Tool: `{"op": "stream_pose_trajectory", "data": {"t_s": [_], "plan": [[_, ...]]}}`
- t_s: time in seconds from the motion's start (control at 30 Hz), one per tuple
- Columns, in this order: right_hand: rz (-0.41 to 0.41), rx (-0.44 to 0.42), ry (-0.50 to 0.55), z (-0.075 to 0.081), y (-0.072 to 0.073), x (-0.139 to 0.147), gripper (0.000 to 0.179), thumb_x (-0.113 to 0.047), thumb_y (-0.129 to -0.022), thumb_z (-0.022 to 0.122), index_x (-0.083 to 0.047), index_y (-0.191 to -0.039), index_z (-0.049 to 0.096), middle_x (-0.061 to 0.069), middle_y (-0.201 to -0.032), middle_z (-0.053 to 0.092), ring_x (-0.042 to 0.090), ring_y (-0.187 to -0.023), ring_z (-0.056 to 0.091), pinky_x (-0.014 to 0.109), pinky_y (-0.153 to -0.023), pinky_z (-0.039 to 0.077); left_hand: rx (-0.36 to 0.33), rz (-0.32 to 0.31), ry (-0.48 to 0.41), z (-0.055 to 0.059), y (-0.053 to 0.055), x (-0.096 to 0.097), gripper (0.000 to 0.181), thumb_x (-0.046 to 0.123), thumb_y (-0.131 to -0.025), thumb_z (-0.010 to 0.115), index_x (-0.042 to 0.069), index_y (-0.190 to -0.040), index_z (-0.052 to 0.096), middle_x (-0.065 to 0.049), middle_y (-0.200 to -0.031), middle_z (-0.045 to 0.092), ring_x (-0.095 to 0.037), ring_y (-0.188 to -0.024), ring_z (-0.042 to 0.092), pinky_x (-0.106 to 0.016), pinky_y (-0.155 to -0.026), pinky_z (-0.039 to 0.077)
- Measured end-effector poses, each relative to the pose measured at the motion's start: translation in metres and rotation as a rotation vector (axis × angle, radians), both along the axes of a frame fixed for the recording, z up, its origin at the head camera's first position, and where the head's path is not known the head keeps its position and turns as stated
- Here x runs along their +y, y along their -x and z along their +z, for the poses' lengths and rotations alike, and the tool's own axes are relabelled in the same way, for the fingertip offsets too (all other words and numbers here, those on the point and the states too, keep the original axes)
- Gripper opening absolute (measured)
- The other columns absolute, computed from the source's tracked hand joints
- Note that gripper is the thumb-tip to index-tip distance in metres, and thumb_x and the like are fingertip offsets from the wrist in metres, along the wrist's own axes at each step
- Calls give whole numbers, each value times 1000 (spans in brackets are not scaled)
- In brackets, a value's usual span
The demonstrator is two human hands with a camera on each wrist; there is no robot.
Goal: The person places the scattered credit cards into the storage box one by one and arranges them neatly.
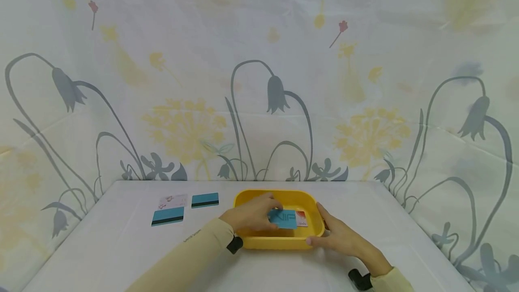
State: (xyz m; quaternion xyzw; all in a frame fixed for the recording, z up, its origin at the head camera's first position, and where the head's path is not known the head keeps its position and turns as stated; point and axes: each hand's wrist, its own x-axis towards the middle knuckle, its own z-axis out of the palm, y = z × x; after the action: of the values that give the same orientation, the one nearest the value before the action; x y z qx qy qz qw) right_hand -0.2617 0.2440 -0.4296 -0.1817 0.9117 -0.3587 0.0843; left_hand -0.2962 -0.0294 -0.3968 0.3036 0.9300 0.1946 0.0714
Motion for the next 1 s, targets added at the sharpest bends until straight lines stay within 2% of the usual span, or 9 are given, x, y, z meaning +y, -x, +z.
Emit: {"op": "stream_pose_trajectory", "data": {"t_s": [0.4, 0.63, 0.83, 1.0], "plan": [[11, 19, 5, 0, -1, 0, 107, -47, -80, 72, -1, -152, 8, 21, -152, 27, 33, -130, 41, 55, -104, 32, -22, 17, -8, -2, 3, -2, 46, 34, -80, 77, 19, -121, 62, 7, -105, 45, -8, -90, 47, -22, -85, 44], [7, 8, -1, 1, -1, 0, 107, -48, -80, 72, -1, -152, 8, 21, -152, 27, 33, -131, 40, 55, -105, 31, 21, -21, 11, 0, 6, -6, 46, 32, -79, 77, 16, -120, 63, 4, -106, 47, -8, -89, 48, -21, -84, 44], [-10, -2, 0, 2, -2, -2, 108, -48, -79, 73, -1, -152, 8, 22, -153, 25, 34, -132, 39, 55, -105, 30, -49, 36, 11, 0, 7, -8, 41, 21, -78, 79, 16, -115, 63, 2, -112, 46, -10, -93, 48, -25, -89, 45], [-3, 1, 6, 3, -1, -1, 109, -49, -79, 73, 0, -152, 8, 22, -153, 24, 34, -132, 38, 55, -105, 30, -51, 48, 21, -1, 10, -9, 40, 18, -79, 79, 15, -116, 64, 1, -109, 46, -12, -92, 48, -25, -87, 46]]}}
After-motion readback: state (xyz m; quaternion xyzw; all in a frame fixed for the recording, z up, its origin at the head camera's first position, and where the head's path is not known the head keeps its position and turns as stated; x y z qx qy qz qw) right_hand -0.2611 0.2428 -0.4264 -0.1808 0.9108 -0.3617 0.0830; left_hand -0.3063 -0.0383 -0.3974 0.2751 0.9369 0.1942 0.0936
